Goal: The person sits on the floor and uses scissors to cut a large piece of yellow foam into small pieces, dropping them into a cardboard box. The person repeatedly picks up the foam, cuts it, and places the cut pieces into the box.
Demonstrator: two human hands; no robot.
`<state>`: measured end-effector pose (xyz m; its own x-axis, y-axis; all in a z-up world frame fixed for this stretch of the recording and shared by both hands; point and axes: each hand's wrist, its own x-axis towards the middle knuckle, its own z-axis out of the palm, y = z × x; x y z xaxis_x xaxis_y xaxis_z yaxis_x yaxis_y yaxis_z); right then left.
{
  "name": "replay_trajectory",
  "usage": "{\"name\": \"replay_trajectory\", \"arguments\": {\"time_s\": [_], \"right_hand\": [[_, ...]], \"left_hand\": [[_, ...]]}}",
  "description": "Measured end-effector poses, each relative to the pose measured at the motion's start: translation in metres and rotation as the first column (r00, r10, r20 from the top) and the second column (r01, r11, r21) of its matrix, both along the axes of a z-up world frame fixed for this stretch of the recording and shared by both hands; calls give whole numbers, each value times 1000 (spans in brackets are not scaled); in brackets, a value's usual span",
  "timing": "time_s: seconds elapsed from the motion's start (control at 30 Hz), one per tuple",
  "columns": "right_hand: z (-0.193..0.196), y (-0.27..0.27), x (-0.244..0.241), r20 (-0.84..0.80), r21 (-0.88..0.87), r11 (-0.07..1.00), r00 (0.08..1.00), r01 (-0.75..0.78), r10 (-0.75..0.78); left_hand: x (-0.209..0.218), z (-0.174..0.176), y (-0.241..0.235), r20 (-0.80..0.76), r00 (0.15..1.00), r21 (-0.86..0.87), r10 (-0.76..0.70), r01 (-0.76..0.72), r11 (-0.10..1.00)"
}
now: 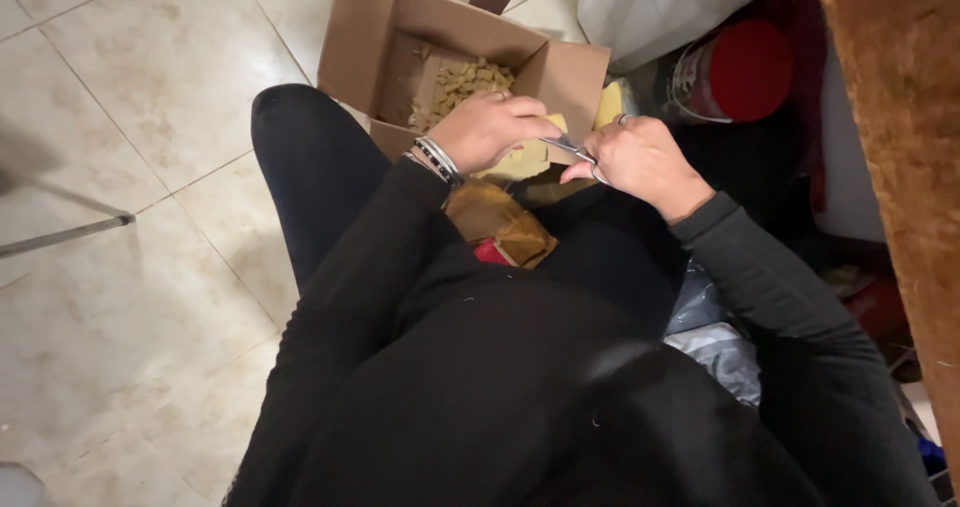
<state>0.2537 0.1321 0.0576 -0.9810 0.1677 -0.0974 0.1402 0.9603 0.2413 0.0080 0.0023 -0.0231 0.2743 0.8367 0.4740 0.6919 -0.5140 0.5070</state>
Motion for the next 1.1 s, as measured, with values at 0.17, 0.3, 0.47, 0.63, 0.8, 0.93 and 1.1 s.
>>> {"name": "replay_trajectory", "arguments": {"time_s": [0.17, 0.3, 0.47, 0.63, 0.8, 0.93, 1.1], "right_hand": [[-4, 4, 7, -2, -19, 1000, 1000, -15, 15], [-7, 4, 13, 13, -48, 999, 1000, -6, 7], [5, -4, 13, 113, -235, 958, 984, 162, -138], [21, -24, 14, 125, -416, 874, 968, 252, -220], [-16, -36, 31, 121, -556, 749, 926, 361, -357], [-71, -51, 39, 25, -775, 522, 843, 356, -538], [-86, -53, 24, -111, -915, 331, 646, 230, -755]], "left_hand": [[-9, 5, 2, 230, 971, -177, -71, 114, 978], [-10, 9, 6, 327, 944, -190, -37, 104, 976], [-17, -10, 10, 380, 924, -159, -49, 117, 980], [-18, 13, 4, 141, 973, -345, 183, -125, 930], [-19, -16, 15, 35, 948, -388, 317, -279, 879], [-35, -20, 11, 297, 849, -377, 437, -316, 871], [-36, -4, 2, 561, 702, -314, 439, -310, 897]]}}
